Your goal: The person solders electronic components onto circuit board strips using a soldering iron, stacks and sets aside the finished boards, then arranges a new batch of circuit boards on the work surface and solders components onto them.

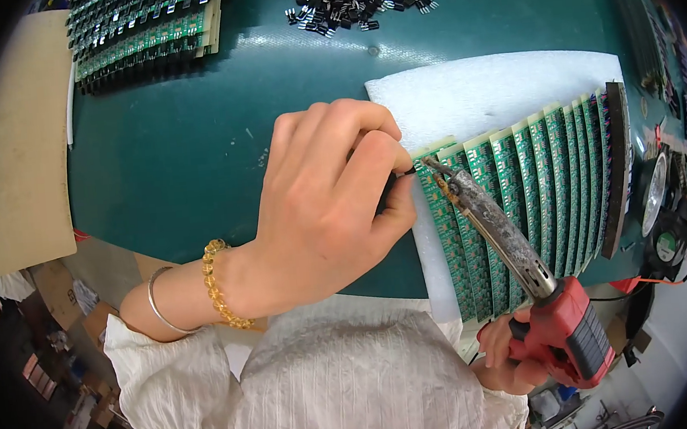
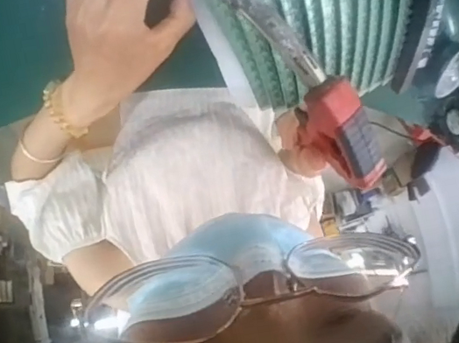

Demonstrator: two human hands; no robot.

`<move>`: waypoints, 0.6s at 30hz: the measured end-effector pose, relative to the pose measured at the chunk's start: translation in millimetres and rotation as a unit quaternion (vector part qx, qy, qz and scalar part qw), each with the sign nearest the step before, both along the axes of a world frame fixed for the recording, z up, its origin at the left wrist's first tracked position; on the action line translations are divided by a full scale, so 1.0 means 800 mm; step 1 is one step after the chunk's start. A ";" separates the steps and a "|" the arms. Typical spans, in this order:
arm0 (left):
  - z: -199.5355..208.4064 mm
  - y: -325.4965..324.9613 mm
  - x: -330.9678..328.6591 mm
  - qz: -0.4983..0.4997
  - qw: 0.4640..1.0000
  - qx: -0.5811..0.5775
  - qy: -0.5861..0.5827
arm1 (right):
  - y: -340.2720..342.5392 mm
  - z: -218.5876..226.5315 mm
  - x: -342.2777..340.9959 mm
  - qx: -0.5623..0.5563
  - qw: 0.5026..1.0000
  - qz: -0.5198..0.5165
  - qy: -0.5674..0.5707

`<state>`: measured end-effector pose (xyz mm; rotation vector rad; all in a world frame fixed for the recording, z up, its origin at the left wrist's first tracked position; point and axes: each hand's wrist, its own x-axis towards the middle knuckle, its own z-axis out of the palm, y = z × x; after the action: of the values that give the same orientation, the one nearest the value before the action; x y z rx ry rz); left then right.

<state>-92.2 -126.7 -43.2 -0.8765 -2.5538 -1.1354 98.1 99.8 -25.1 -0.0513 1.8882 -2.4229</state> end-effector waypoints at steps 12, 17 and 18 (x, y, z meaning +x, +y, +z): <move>0.005 -0.004 -0.002 0.004 0.999 0.016 -0.037 | 0.007 0.012 -0.004 0.058 0.987 -0.049 -0.140; 0.004 -0.002 -0.004 -0.004 0.999 0.029 -0.042 | 0.007 0.005 0.008 0.013 0.994 -0.072 -0.078; 0.005 -0.001 -0.005 -0.006 0.999 0.031 -0.043 | 0.005 0.008 0.009 0.015 0.994 -0.074 -0.079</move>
<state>-96.4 -127.6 -39.6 -0.8471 -2.5684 -1.2750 105.1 103.5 -18.6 0.2821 1.9208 -2.4066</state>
